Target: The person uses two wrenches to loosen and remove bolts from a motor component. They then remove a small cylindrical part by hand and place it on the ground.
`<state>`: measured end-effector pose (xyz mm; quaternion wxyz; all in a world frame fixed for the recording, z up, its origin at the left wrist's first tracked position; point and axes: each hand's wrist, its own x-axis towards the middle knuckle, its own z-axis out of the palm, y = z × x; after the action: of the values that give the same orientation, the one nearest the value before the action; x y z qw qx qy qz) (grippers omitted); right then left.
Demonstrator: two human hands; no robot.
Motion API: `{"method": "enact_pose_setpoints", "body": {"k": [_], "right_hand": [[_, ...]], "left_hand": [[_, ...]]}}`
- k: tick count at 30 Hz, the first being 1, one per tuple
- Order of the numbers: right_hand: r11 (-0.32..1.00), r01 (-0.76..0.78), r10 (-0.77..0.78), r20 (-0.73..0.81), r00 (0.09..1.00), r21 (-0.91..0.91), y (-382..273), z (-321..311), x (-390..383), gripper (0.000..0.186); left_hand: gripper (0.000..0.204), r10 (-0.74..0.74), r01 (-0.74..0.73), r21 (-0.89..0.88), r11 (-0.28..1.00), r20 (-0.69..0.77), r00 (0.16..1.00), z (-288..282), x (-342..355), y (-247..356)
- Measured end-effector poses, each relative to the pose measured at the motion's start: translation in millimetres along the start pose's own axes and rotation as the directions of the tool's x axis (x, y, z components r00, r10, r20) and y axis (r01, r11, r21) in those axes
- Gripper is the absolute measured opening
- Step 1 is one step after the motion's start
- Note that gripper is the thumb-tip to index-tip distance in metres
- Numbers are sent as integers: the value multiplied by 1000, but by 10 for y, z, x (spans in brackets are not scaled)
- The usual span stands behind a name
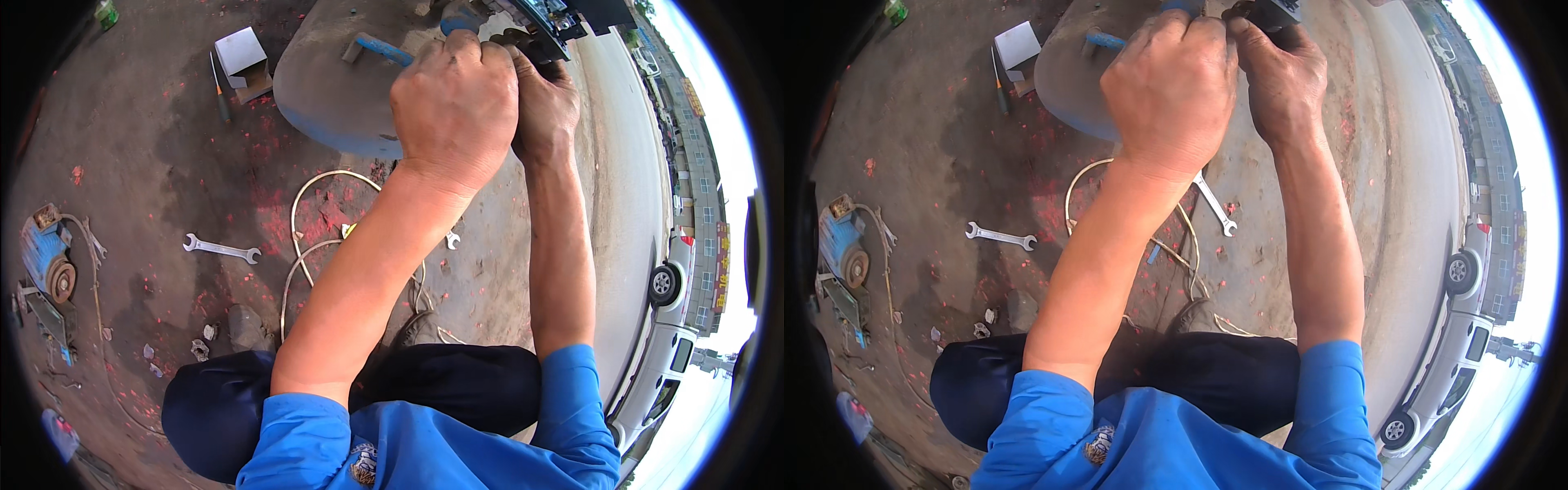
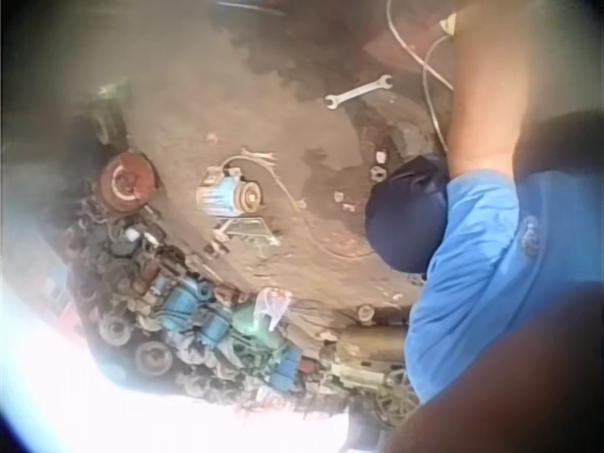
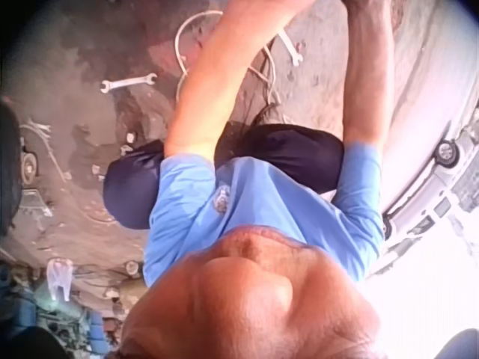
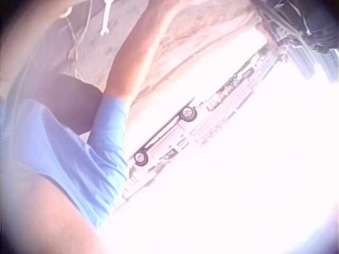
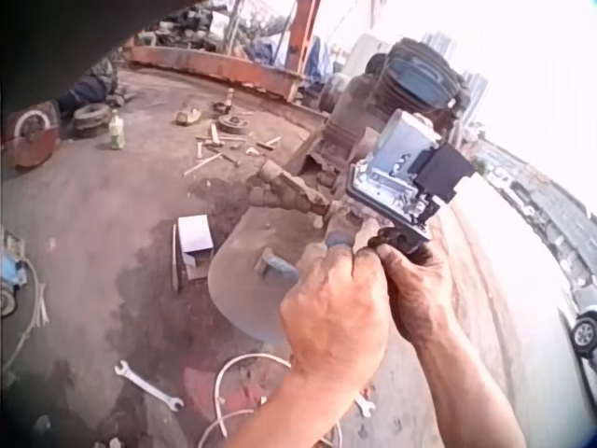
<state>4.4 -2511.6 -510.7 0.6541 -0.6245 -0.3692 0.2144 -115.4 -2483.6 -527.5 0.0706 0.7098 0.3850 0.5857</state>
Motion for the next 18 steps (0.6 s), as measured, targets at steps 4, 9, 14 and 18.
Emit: {"method": "enact_pose_setpoints", "body": {"k": [4,9,14,18], "right_hand": [[992,21,-27,43,999,123,30,27,-29,25],[990,70,-78,61,995,121,77,29,-26,23],[999,32,-31,-55,998,14,51,83,-57,21],[999,5,-1,-93,996,44,30,95,-60,18]], "left_hand": [[6,63,-61,38,997,-46,997,37,-7,-72],[7,119,-115,67,991,-51,992,119,-12,-103],[8,180,-170,103,980,-90,980,184,-8,-145],[7,226,-216,97,972,-104,969,218,-27,-163]]}}
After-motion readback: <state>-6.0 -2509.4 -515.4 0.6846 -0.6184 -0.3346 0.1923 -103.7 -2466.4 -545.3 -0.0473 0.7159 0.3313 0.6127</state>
